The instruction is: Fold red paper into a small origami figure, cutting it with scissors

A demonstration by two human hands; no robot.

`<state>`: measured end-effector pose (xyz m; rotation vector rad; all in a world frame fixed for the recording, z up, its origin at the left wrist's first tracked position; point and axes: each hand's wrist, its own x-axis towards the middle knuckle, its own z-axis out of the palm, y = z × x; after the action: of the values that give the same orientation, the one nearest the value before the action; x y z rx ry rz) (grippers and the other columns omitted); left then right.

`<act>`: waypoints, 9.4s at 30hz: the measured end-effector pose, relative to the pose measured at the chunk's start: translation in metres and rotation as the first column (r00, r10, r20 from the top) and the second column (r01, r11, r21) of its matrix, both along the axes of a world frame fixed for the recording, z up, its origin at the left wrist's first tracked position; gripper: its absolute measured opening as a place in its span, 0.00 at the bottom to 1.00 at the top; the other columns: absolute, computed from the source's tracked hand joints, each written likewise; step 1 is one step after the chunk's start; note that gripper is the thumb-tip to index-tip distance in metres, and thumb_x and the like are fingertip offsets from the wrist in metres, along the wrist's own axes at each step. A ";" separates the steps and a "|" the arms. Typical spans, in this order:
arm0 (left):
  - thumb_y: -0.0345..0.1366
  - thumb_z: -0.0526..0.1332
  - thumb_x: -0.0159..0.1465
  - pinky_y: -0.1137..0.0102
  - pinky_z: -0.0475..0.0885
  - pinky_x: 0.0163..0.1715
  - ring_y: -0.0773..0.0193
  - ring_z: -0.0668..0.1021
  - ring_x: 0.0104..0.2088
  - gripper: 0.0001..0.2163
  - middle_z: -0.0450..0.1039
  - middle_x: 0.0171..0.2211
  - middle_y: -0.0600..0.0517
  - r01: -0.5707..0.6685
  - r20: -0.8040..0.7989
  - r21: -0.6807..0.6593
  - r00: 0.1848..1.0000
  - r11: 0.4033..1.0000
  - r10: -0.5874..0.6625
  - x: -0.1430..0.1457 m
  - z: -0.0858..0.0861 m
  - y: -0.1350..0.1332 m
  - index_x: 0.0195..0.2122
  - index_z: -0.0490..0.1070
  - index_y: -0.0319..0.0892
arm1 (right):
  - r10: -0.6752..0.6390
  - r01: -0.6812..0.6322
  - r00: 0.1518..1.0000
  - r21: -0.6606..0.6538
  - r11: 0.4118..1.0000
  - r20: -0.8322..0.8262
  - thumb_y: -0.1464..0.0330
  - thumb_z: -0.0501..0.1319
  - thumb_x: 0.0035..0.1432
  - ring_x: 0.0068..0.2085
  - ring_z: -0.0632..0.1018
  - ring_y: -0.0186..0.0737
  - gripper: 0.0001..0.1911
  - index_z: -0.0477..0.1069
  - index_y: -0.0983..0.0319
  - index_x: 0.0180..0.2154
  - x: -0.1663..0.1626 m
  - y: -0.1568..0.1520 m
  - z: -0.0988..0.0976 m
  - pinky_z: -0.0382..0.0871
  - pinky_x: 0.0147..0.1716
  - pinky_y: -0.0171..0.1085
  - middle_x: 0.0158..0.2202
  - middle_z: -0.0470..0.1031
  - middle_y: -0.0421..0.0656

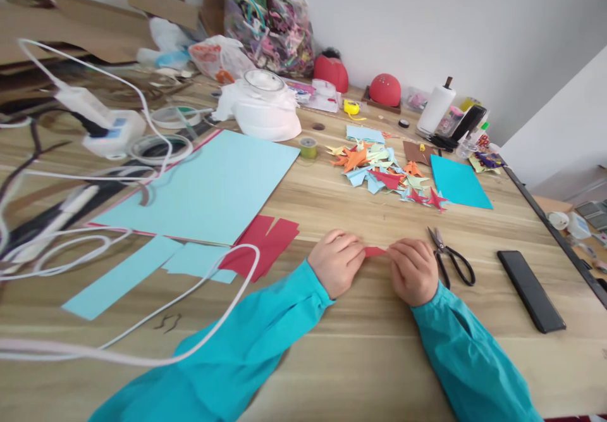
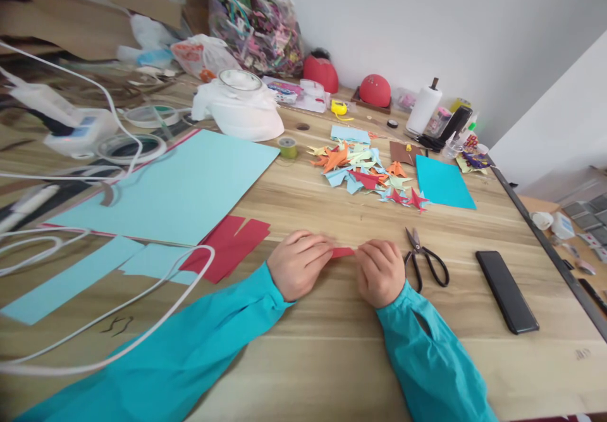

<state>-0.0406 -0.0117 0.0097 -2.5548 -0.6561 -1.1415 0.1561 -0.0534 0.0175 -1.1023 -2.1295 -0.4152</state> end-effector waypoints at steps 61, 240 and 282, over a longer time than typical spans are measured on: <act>0.53 0.58 0.54 0.72 0.63 0.14 0.68 0.68 0.13 0.23 0.66 0.10 0.53 0.569 0.499 -0.823 0.726 -0.004 0.472 0.016 0.006 -0.013 0.13 0.67 0.38 | -0.438 -0.476 0.559 -0.705 0.526 -0.704 0.55 0.58 0.55 0.21 0.67 0.32 0.17 0.67 0.62 0.28 -0.030 -0.017 -0.006 0.59 0.19 0.31 0.20 0.70 0.38; 0.36 0.65 0.51 0.73 0.71 0.30 0.64 0.75 0.29 0.06 0.76 0.27 0.49 0.490 0.573 -0.816 0.751 0.307 0.328 0.017 0.003 -0.018 0.25 0.77 0.39 | -0.244 -0.329 0.665 -0.570 0.752 -0.706 0.67 0.59 0.57 0.29 0.74 0.36 0.06 0.71 0.61 0.35 -0.020 -0.019 -0.006 0.69 0.28 0.35 0.31 0.74 0.43; 0.36 0.67 0.49 0.74 0.71 0.26 0.65 0.76 0.26 0.05 0.76 0.26 0.49 0.495 0.620 -0.781 0.690 0.381 0.375 0.019 -0.004 -0.017 0.24 0.77 0.39 | -0.240 -0.286 0.665 -0.538 0.793 -0.707 0.67 0.59 0.56 0.27 0.71 0.34 0.05 0.71 0.62 0.29 -0.021 -0.017 -0.006 0.66 0.26 0.33 0.25 0.71 0.41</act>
<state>-0.0214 -0.0285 0.0057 -2.7649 -1.9268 -2.4713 0.1348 -0.0702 0.0118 -1.2801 -1.4922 0.7395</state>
